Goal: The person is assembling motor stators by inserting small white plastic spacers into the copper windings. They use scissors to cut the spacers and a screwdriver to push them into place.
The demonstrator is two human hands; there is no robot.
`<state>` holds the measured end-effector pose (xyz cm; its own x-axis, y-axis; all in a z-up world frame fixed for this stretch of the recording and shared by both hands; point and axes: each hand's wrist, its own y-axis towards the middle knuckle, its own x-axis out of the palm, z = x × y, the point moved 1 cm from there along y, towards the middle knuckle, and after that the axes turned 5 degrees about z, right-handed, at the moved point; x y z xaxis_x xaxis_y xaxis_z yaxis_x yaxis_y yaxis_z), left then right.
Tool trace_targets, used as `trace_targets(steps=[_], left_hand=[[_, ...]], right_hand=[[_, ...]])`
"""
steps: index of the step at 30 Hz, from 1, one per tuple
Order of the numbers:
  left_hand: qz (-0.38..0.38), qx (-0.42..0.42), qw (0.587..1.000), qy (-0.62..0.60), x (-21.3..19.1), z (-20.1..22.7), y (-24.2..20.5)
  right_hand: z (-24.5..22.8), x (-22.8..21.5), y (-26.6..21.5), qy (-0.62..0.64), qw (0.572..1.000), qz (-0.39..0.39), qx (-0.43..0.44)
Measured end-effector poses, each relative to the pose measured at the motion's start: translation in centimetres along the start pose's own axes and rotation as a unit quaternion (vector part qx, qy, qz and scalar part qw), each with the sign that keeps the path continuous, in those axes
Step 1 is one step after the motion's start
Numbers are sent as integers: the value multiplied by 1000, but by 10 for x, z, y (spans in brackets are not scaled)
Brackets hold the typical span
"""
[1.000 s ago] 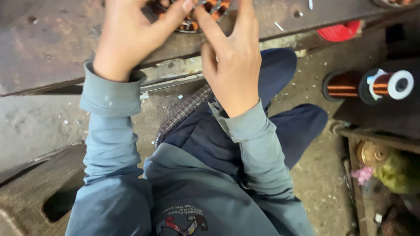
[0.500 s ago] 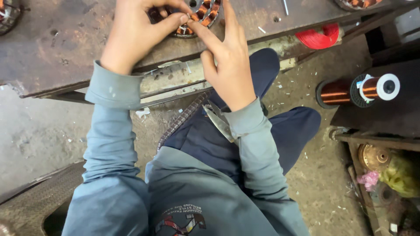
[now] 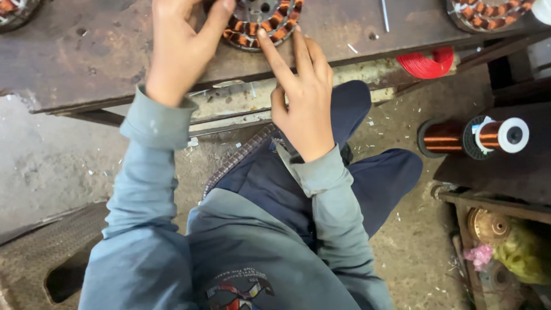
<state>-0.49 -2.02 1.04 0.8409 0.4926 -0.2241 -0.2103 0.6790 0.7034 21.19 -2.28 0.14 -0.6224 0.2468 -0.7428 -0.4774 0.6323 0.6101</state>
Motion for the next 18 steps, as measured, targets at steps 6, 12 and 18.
trace_targets(steps=[6,12,18], left_hand=[[57,-1,995,87,-15,40,-34],[-14,-25,972,233,-23,46,-46],[-21,-57,985,164,-33,61,-35]], right_hand=[[-1,21,-11,-34,999,23,-1],[4,46,-15,-81,993,77,-26],[10,50,-20,-87,993,75,-32]])
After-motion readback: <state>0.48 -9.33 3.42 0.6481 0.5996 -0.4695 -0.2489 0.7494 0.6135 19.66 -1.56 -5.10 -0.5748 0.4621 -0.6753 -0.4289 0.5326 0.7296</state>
